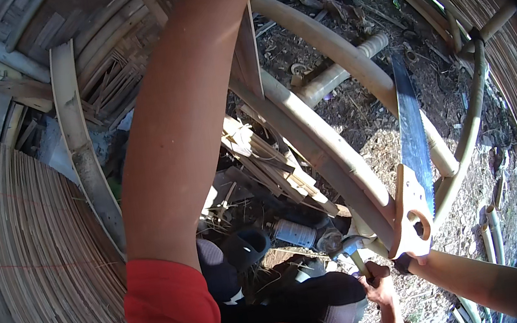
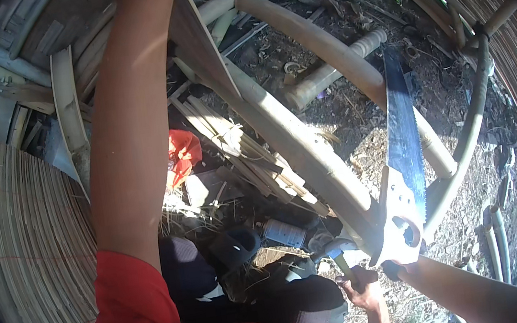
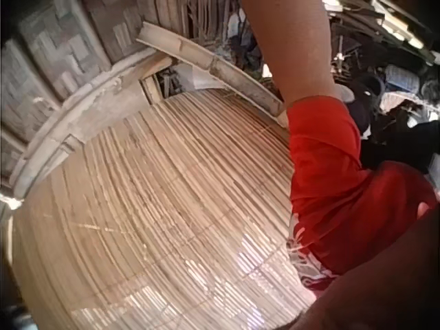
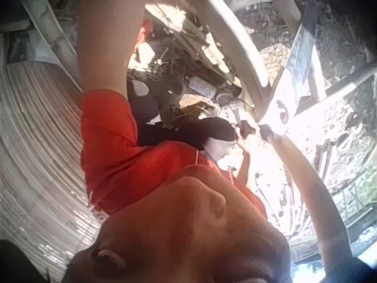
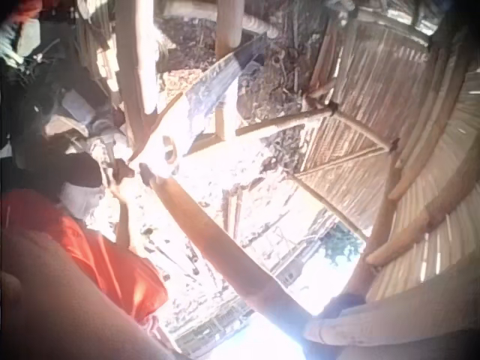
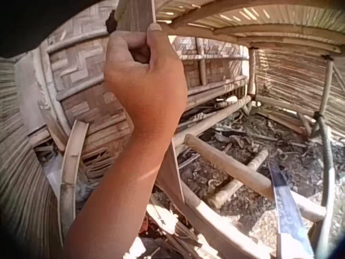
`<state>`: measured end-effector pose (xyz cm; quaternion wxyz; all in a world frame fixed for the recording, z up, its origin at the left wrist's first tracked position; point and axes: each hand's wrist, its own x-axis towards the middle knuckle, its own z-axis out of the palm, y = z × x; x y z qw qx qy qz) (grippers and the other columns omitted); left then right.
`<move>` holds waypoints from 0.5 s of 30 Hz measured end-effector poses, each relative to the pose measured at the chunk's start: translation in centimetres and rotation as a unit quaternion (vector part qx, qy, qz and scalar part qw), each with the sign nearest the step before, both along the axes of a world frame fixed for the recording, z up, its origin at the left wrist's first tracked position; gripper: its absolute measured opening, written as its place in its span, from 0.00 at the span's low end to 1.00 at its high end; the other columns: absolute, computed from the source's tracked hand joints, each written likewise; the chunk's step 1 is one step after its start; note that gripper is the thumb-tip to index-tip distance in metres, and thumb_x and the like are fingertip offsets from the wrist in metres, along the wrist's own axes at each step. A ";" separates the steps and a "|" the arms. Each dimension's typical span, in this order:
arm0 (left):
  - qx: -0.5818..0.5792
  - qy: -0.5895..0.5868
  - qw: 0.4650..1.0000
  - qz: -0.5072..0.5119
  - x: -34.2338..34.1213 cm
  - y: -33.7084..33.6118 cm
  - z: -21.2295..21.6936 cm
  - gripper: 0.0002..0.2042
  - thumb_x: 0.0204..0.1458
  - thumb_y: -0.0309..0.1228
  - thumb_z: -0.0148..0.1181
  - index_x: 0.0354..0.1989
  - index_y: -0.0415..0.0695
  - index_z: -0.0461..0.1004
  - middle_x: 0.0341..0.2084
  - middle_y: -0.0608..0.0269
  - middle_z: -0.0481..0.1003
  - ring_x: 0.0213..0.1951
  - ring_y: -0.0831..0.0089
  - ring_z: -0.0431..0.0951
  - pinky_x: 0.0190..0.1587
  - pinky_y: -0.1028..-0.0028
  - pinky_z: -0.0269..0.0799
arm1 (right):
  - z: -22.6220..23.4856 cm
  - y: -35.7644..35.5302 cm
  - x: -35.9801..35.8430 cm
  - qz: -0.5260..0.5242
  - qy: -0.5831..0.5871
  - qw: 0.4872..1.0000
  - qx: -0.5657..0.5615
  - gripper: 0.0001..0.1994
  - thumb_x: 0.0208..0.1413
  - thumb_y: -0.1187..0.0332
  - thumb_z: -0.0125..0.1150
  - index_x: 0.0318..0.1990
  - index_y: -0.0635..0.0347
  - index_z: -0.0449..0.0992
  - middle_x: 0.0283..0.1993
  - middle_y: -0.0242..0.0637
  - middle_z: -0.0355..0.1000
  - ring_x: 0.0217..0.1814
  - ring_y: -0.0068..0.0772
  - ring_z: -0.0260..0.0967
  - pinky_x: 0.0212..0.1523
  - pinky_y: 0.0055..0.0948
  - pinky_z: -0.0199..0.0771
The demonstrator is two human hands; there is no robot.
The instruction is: The person constructs a bamboo structure by sawing bamboo slats with a hand saw, aligning them onto the frame, and securing them with nails using a hammer.
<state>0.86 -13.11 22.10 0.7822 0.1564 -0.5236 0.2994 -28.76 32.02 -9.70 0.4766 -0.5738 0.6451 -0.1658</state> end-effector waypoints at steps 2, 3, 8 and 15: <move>0.016 0.045 0.987 -0.155 -1.6 -0.1 -1.3 0.12 0.63 0.28 0.64 0.30 0.39 0.67 0.14 0.73 0.63 0.17 0.83 0.60 0.21 0.75 0.56 | 0.3 0.9 -1.0 -0.104 -0.129 0.976 0.140 0.19 0.71 0.56 0.55 0.33 0.62 0.75 0.20 0.26 0.66 0.18 0.16 0.59 0.20 0.24 0.56; 0.067 -0.241 0.903 -0.350 4.3 1.1 -1.3 0.22 0.67 0.45 0.59 0.50 0.33 0.71 0.34 0.51 0.79 0.33 0.68 0.80 0.36 0.68 0.74 | 3.0 -0.5 0.4 -0.140 -0.211 0.952 0.170 0.18 0.73 0.56 0.53 0.34 0.61 0.76 0.20 0.27 0.66 0.17 0.14 0.56 0.19 0.20 0.52; 0.059 0.080 0.983 -0.152 -1.3 1.9 -1.5 0.05 0.62 0.17 0.61 0.39 0.35 0.71 0.38 0.59 0.72 0.29 0.87 0.70 0.31 0.85 0.66 | 8.3 -4.0 1.8 -0.181 -0.348 0.897 0.203 0.17 0.66 0.56 0.63 0.48 0.57 0.65 0.37 0.34 0.61 0.32 0.26 0.56 0.29 0.31 0.58; 0.132 0.062 0.978 -0.152 0.4 3.8 0.1 0.09 0.54 0.21 0.70 0.40 0.40 0.76 0.37 0.60 0.72 0.32 0.74 0.72 0.34 0.77 0.68 | 6.0 0.4 -3.3 -0.216 -0.410 0.885 0.040 0.48 0.56 0.47 0.73 0.79 0.40 0.49 0.80 0.48 0.52 0.76 0.50 0.61 0.63 0.53 0.76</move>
